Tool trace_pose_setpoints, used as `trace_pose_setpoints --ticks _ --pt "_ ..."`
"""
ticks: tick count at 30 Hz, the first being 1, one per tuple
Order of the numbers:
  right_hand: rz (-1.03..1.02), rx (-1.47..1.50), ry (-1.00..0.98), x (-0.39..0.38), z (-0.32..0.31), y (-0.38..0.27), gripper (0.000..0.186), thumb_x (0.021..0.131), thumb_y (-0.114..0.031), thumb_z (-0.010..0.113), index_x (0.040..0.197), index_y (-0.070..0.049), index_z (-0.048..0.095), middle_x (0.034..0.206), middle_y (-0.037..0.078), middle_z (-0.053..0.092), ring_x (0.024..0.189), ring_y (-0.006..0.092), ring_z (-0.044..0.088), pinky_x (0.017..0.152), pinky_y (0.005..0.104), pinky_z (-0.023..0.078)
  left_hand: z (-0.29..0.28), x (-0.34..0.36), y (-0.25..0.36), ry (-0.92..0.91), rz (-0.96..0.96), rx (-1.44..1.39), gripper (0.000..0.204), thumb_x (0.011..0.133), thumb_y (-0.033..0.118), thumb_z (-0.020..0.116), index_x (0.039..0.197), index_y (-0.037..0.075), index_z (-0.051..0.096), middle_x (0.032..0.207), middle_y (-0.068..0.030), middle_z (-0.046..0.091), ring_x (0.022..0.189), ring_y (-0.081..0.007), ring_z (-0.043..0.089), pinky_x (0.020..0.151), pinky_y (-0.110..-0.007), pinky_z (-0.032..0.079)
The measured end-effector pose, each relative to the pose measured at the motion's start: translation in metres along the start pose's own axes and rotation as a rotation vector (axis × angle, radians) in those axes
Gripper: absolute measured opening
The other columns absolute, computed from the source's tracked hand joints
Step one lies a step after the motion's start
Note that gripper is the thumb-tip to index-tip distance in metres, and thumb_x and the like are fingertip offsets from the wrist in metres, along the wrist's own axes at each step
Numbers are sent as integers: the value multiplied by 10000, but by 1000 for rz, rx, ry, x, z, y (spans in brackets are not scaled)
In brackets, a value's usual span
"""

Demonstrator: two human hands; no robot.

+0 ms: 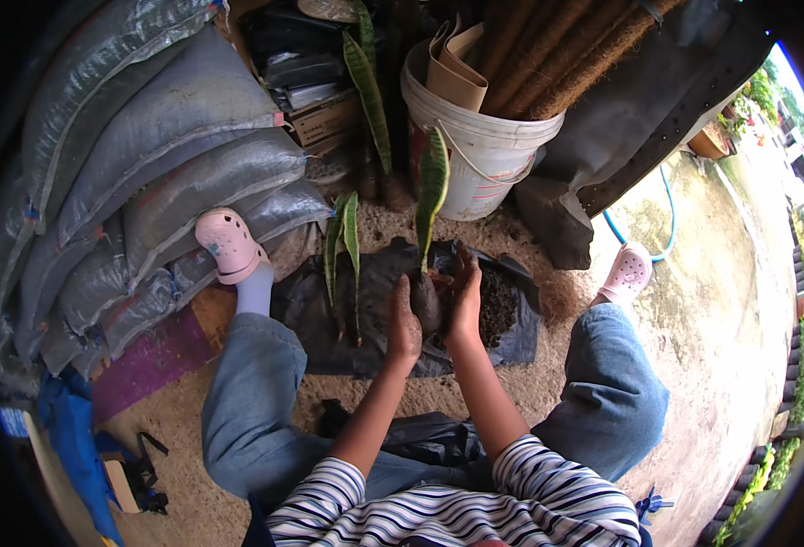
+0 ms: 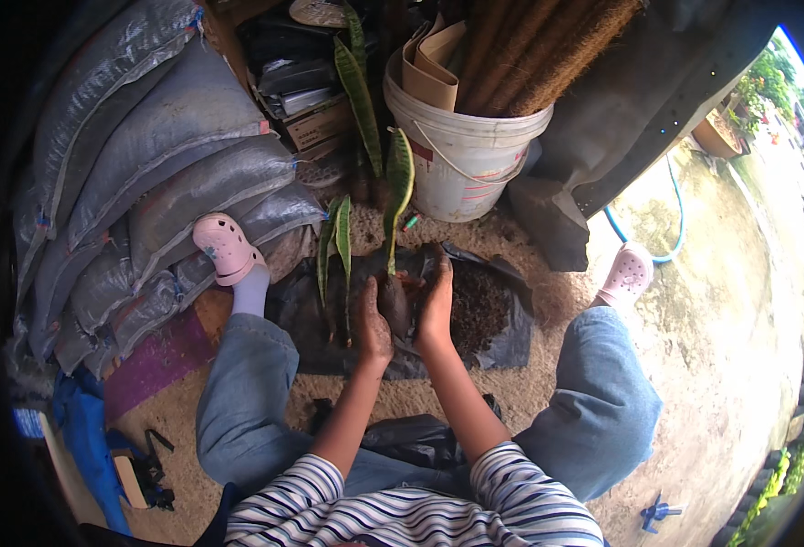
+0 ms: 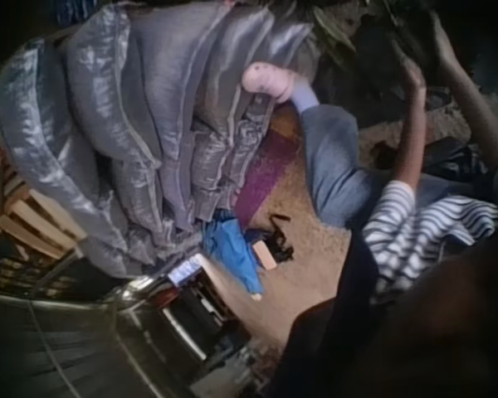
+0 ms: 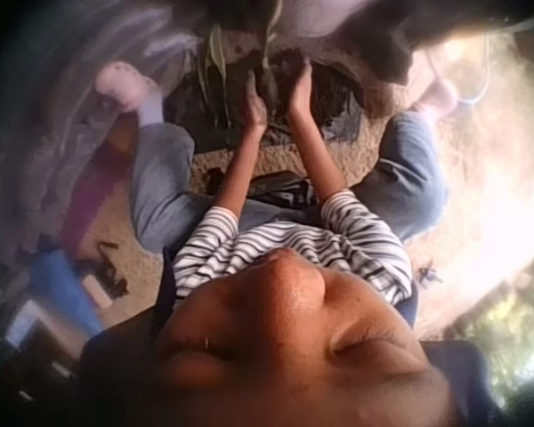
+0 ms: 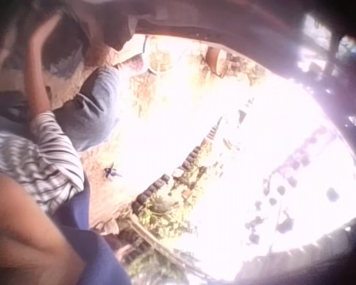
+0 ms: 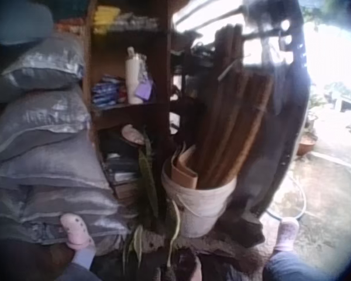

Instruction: The person sits on the ground and repeatedly packs soil around a small plant held in a black plastic bag. They use both hands to press and shape the soil, occasionally adjusting the plant's position within the bag.

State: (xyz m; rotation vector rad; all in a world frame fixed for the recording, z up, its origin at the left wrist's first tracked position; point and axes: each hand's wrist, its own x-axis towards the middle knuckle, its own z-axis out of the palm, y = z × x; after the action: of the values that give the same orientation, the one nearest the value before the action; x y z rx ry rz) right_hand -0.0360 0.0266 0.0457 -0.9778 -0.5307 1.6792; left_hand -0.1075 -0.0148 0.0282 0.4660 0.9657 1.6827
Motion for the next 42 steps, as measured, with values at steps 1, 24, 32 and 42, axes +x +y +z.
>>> trace_pose_setpoints --ticks 1,24,32,42 --pt "-61 -18 -30 2 4 -2 592 948 -458 349 1376 -54 290 1118 121 525 1038 186 504 926 303 375 1 2 5 -25 14 -15 406 981 321 335 1107 -3 545 1111 -118 571 1014 -171 549 861 -286 422" --pt "-311 -728 -527 -23 16 -22 344 898 -82 481 1220 36 466 1178 134 550 1092 164 500 936 294 377 2 -3 5 -42 153 -114 570 978 434 238 1398 50 223 1430 -104 279 1316 -202 267 1090 -332 177" --pt "-332 -729 -551 -27 15 -23 337 901 -115 473 1202 37 472 1113 204 579 1053 273 563 891 337 415 1 -7 2 -43 134 -177 572 976 436 229 1428 95 143 1467 -85 216 1341 -205 226 1099 -345 164" --pt "-72 -403 -630 -27 -7 -27 376 979 -221 364 1234 41 449 1235 126 517 1113 181 479 986 292 337 8 -19 -6 -38 122 -140 585 974 445 234 1446 128 97 1478 -82 183 1351 -196 197 1098 -325 155"
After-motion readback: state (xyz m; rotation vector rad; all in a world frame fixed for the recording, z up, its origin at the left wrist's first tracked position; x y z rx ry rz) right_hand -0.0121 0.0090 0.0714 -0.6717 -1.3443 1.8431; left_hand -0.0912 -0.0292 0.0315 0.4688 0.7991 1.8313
